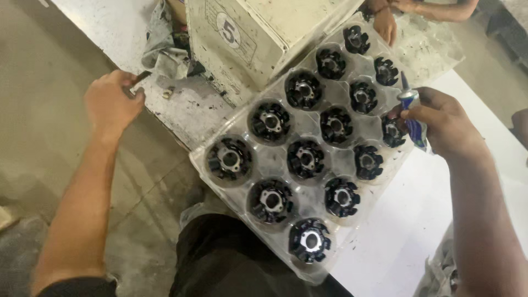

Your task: The person sits at a workbench with trays of black rotor-like components. They pick up one component at a time, hold it in one hand, and squeeze adhesive from a tube onto its hub, then place it back into the tray and repeat for successive components.

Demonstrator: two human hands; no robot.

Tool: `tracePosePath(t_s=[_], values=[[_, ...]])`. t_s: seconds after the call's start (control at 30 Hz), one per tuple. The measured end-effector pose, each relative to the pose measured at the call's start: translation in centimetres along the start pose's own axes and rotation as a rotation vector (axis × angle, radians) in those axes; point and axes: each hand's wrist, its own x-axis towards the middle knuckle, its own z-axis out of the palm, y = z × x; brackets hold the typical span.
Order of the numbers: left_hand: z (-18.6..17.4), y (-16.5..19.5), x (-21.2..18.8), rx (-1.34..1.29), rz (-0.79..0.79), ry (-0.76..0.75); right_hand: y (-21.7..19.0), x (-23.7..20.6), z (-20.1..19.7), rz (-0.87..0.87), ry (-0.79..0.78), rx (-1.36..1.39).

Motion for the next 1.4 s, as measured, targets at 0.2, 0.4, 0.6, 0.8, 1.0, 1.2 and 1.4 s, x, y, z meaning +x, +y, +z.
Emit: tracePosePath(t_s=[0.2,0.4,0.6,0.8,1.0,1.2,1.4], values=[[6.6,-4.9,11.0,0.183,0.348,0.039,-4.1,-3.2,11.1,-0.023,-0.088,-0.1],[10.4,-8.1,14.8,-0.05,0.024,-0.279,-7.8,-3.0,19.5,0.114,0.001,-0.038],[11.3,-10.2,14.9,-0.1,0.259,-0.112,-11.9,0.1,24.9,0.071,-0.09,-0.053],[8.9,-5.8,14.4,-0.656,0.271,0.173,-14.9,6.0,30.9,-0.142,-0.155,-0.276],[6.8,0.5,11.8,-1.644,-0.429,0.007,-16.0,9.5,35.9,-0.317,-0.026,-0.412],[2.4,3.8,8.2,-1.934,-0.634,-0.279,-16.3,8.9,36.1,-0.322,0.145,-0.442],[1.8,5.4,6.5,-1.962,-0.569,-0.4,-17.4,6.9,35.0,-0.359,0.207,-0.501]])
